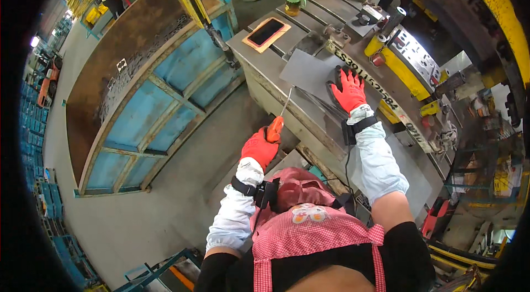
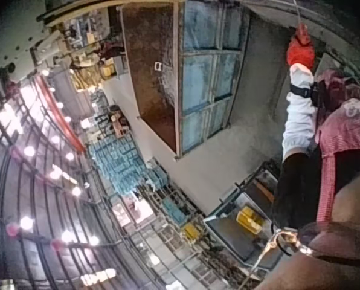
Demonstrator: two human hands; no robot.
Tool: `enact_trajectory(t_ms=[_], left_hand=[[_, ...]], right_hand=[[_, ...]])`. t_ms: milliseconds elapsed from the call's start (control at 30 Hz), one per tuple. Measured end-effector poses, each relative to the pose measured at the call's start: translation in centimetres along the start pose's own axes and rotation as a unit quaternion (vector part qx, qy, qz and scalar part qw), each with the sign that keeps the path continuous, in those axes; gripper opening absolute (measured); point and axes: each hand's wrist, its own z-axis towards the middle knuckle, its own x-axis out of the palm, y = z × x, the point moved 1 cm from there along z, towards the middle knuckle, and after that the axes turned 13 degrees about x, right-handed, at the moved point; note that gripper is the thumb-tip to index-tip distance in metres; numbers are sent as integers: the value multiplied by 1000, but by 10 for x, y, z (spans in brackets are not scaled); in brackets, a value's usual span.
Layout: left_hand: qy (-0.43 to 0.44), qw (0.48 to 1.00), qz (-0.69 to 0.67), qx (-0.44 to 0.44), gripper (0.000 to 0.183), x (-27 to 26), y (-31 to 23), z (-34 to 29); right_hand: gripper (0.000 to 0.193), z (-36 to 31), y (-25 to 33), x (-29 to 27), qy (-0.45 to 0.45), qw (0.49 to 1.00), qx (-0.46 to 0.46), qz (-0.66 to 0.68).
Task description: Operating a metal stamping press to process sheet metal components.
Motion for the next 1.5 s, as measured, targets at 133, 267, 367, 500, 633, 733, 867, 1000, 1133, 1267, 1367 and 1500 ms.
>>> enact_trajectory(t_ms=[133,267,367,500,633,733,867,1000,1133,1267,1367,1500], left_hand=[[50,997,-46,-34,56,-6,-3,2],[43,998,-43,-33,56,1,17,9],[71,994,-60,-56,54,-7,7,7],[93,989,-91,-76,50,-23,-13,1],[11,996,-92,-15,51,-5,13,2],[-103,989,9,103,45,11,36,5],[-39,996,-85,4,42,11,38,1],[2,990,-135,-32,56,11,38,-5],[5,995,-101,-23,54,12,37,-12],[39,989,-141,-23,51,16,18,-10],[38,990,-135,0,49,14,15,-16],[29,988,-151,-6,48,3,15,-25]], right_hand=[[68,2,-5,4,-4,1000,-1,-5],[68,-1,2,3,-15,1000,-9,-8],[69,0,2,1,-5,1000,-2,-6],[73,-2,5,-2,-2,1000,11,-1],[79,-19,36,-14,-33,993,-109,6],[84,-33,63,-13,-9,982,-185,-44],[66,-29,72,7,-15,967,-196,-162],[57,-27,52,29,-58,926,-256,-272],[67,-36,66,-7,17,955,-255,-147],[67,-29,84,7,-36,963,-198,-180],[53,-25,88,23,-118,889,-221,-384],[48,-37,70,6,-132,885,-256,-365]])
